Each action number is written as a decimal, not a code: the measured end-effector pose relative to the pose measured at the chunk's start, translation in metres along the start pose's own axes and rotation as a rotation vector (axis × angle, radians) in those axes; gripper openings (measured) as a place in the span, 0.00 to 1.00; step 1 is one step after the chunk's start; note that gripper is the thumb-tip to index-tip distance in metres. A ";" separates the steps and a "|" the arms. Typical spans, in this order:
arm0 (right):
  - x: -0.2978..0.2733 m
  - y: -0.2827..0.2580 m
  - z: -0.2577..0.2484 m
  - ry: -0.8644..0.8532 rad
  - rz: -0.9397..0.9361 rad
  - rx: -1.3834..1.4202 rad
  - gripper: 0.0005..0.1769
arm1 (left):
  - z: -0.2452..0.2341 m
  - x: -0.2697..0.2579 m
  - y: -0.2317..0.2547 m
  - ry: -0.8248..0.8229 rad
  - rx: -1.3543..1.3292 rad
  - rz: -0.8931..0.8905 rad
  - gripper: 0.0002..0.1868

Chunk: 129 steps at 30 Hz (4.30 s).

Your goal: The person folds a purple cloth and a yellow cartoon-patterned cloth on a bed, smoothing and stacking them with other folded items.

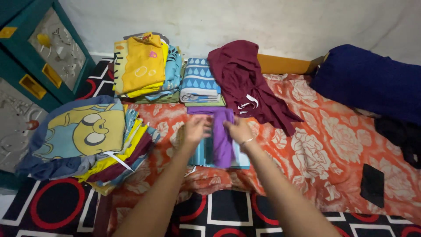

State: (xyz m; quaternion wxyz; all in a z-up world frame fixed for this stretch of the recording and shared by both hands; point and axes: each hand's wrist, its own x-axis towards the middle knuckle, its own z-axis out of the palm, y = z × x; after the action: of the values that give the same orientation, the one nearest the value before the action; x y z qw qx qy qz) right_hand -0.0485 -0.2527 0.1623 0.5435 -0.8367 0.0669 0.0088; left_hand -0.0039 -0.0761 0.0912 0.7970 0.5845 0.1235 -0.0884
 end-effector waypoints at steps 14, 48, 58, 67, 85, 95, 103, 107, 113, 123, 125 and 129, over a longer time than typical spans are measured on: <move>-0.023 -0.136 -0.074 -0.136 0.101 0.583 0.30 | -0.002 -0.126 0.153 -0.160 -0.336 -0.105 0.30; -0.023 0.115 0.021 0.388 -0.046 -0.834 0.46 | -0.019 -0.085 -0.032 0.074 1.594 0.832 0.32; -0.018 0.133 0.013 0.379 -0.091 -0.830 0.27 | 0.023 -0.091 -0.030 0.021 1.666 0.541 0.33; 0.003 0.098 0.003 0.143 -0.020 -0.104 0.21 | 0.032 -0.071 -0.001 0.066 1.444 0.693 0.41; -0.042 -0.266 -0.144 -0.268 -0.604 -0.820 0.22 | 0.049 -0.171 0.290 -0.286 0.272 0.375 0.18; -0.050 -0.273 -0.156 -0.189 -0.651 -0.515 0.11 | 0.047 -0.170 0.276 -0.311 0.397 0.372 0.20; -0.028 -0.266 -0.180 -0.143 -0.504 -0.231 0.11 | 0.014 -0.165 0.279 -0.188 0.681 0.365 0.25; -0.017 -0.263 -0.159 -0.106 -0.546 -0.617 0.43 | 0.021 -0.144 0.272 -0.120 0.708 0.627 0.20; -0.043 -0.274 -0.096 -0.212 -0.650 -0.819 0.27 | 0.030 -0.176 0.287 -0.095 0.839 0.684 0.24; -0.059 -0.290 -0.103 -0.324 -0.589 -0.633 0.20 | 0.026 -0.177 0.280 -0.315 0.868 0.608 0.48; -0.053 -0.288 -0.108 -0.281 -0.587 -0.634 0.20 | 0.021 -0.179 0.284 -0.302 1.008 0.566 0.49; -0.032 -0.273 -0.116 -0.234 -0.567 -0.785 0.28 | 0.020 -0.203 0.298 -0.234 1.079 0.526 0.46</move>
State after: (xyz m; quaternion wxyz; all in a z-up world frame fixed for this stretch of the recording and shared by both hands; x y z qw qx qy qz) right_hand -0.0535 -0.2464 0.4602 0.1726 -0.9568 -0.2329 -0.0207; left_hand -0.1104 -0.0060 0.4290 0.3920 0.9030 -0.1757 -0.0022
